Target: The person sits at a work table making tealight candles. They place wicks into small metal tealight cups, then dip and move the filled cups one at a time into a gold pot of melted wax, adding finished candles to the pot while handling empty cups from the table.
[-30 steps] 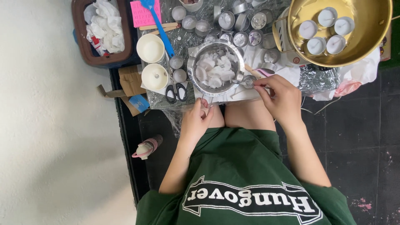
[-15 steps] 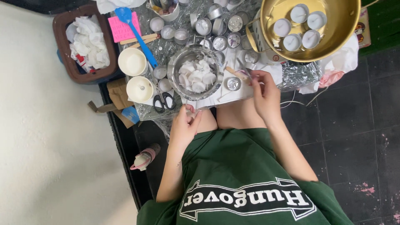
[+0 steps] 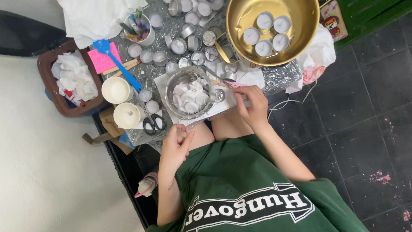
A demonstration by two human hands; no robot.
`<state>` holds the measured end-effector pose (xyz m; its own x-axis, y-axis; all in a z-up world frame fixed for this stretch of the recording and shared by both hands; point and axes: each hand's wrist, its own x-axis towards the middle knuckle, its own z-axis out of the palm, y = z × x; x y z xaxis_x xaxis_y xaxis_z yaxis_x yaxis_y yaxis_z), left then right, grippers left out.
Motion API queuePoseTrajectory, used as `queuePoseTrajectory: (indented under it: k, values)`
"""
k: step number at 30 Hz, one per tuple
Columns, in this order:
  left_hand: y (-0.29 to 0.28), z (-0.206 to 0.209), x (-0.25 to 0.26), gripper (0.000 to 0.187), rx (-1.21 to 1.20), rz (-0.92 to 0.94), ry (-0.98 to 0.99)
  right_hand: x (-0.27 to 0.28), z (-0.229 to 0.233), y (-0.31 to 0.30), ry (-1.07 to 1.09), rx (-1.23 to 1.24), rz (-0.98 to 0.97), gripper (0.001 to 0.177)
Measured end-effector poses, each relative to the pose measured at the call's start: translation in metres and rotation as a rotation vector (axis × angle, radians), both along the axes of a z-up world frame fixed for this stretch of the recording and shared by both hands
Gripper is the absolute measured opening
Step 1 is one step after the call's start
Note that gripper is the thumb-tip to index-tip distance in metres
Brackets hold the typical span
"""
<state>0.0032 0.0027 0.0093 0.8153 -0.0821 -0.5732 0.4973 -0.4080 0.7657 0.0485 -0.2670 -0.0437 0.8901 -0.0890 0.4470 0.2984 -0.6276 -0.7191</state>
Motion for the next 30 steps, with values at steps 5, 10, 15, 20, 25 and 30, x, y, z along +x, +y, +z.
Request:
queuePoseTrajectory:
  k: [5,10,15,20,25,30]
  values:
    - [0.004,-0.025,-0.003,0.029,-0.019,0.101,-0.132,0.004,-0.055,-0.035,-0.058,0.110,-0.011,0.009]
    - [0.017,-0.037,0.000,0.038,-0.138,0.181,-0.311,0.020,-0.071,-0.049,-0.026,0.110,0.011,0.015]
    - [0.001,-0.018,0.005,0.025,0.119,0.111,-0.240,0.021,-0.080,-0.051,0.050,0.106,-0.077,0.029]
    - [-0.010,-0.006,0.008,0.022,0.133,0.102,-0.139,0.021,-0.070,-0.045,0.025,0.120,-0.060,0.031]
    - [-0.018,0.007,0.007,0.024,0.263,0.071,-0.140,0.015,-0.081,-0.049,0.002,0.136,-0.056,0.025]
    - [-0.015,-0.001,0.008,0.026,0.287,0.042,-0.154,0.021,-0.037,-0.069,-0.214,0.317,-0.480,0.026]
